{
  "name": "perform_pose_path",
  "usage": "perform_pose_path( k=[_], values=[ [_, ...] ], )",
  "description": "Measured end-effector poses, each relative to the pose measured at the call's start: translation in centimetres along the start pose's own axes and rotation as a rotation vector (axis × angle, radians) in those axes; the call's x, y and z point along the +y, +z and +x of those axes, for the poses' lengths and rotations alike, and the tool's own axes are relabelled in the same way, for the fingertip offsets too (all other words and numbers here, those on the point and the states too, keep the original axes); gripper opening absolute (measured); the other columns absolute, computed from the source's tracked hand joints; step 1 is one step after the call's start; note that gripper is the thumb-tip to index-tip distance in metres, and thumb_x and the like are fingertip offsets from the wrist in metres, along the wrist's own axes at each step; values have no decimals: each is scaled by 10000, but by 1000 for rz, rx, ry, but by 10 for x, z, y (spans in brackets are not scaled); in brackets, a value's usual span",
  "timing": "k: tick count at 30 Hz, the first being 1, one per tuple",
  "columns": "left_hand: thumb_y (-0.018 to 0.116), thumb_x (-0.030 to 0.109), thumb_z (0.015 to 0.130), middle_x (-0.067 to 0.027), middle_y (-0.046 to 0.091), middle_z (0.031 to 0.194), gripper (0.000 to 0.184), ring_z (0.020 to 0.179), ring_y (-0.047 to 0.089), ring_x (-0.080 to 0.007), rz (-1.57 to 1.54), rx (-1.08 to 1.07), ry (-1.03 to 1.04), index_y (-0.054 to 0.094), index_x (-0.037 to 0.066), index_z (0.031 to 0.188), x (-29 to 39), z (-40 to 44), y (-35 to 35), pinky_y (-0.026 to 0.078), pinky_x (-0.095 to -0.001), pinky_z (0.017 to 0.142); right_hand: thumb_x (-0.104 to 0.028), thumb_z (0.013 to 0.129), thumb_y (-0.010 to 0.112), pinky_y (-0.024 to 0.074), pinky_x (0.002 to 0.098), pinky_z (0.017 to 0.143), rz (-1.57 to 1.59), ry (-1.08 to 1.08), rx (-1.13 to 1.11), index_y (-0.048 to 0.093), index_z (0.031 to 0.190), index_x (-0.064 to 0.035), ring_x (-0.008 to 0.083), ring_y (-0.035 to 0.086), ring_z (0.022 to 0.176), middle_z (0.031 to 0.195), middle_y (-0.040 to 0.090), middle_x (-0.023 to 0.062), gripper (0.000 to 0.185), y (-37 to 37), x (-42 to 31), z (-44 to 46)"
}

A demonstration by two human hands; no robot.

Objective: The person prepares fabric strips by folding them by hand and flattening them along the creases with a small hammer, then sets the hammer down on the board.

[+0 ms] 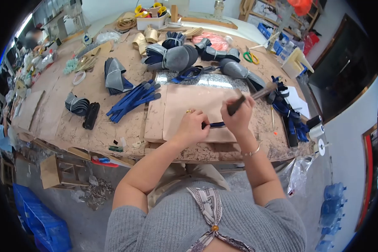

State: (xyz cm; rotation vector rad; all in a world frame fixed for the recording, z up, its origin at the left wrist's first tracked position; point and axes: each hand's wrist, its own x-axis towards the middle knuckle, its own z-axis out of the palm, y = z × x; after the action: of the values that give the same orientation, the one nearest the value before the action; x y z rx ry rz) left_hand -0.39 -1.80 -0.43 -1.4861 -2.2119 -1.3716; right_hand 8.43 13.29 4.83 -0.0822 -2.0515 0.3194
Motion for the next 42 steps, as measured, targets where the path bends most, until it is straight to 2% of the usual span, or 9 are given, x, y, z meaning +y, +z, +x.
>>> perform_pose_path(
  k=[5,8,9,20,25,28,32,35,42],
  values=[
    [720,86,675,-106,623,785,77,868,578,-318,-14,-42,-43,658,53,708,-3,-4,-4,484,-421,796,-90,721,730,390,407,832,260,52,-78,607,786,-91,261,588,752,747,624,41,138,22,4,-14],
    [719,81,678,-108,623,779,76,859,579,-316,-23,-55,-37,659,56,719,-4,-1,-8,483,-422,792,-85,719,728,389,413,818,-67,-87,19,597,787,-84,265,581,745,763,631,56,148,8,3,6],
    [719,80,679,-108,623,778,75,856,579,-315,-22,-48,-43,659,57,718,-4,2,-8,482,-422,790,-70,723,723,398,436,851,-20,21,71,600,818,-51,316,560,852,758,607,98,156,7,-1,3],
    [713,65,689,-106,618,762,82,822,572,-314,-50,-66,-31,636,54,714,-7,-11,-18,479,-415,780,-73,731,720,382,406,799,129,134,99,590,831,-86,243,585,740,738,623,23,164,34,-20,-17],
    [718,59,693,-110,606,777,98,825,570,-319,-56,-73,4,628,44,728,-15,-13,-24,480,-423,782,-94,726,734,389,411,852,18,-44,-68,581,862,-74,283,597,777,804,641,52,207,21,-5,-3],
    [719,53,699,-115,607,802,103,836,571,-317,-3,-54,-1,627,37,743,-11,-15,-27,482,-427,776,-101,727,739,388,406,874,245,186,101,582,871,-71,281,603,791,806,643,53,215,36,-28,-20],
    [711,41,711,-123,607,820,94,846,570,-322,-13,-76,2,632,33,762,-12,-17,-37,479,-429,780,-105,725,744,393,391,862,103,12,-141,592,845,-72,262,602,768,786,639,51,196,38,-10,-4],
    [706,34,714,-124,605,826,90,871,567,-323,-16,-82,-82,631,32,765,-4,-19,-39,477,-427,775,-104,723,748,395,388,844,102,61,70,600,833,-75,249,596,747,773,638,39,186,27,-32,1],
    [693,24,718,-118,596,807,81,826,570,-325,32,-13,-5,619,31,750,-8,-19,-41,474,-413,784,-96,742,744,375,403,857,104,-4,10,613,839,-69,253,595,756,765,641,38,165,33,-30,3]
  ],
)
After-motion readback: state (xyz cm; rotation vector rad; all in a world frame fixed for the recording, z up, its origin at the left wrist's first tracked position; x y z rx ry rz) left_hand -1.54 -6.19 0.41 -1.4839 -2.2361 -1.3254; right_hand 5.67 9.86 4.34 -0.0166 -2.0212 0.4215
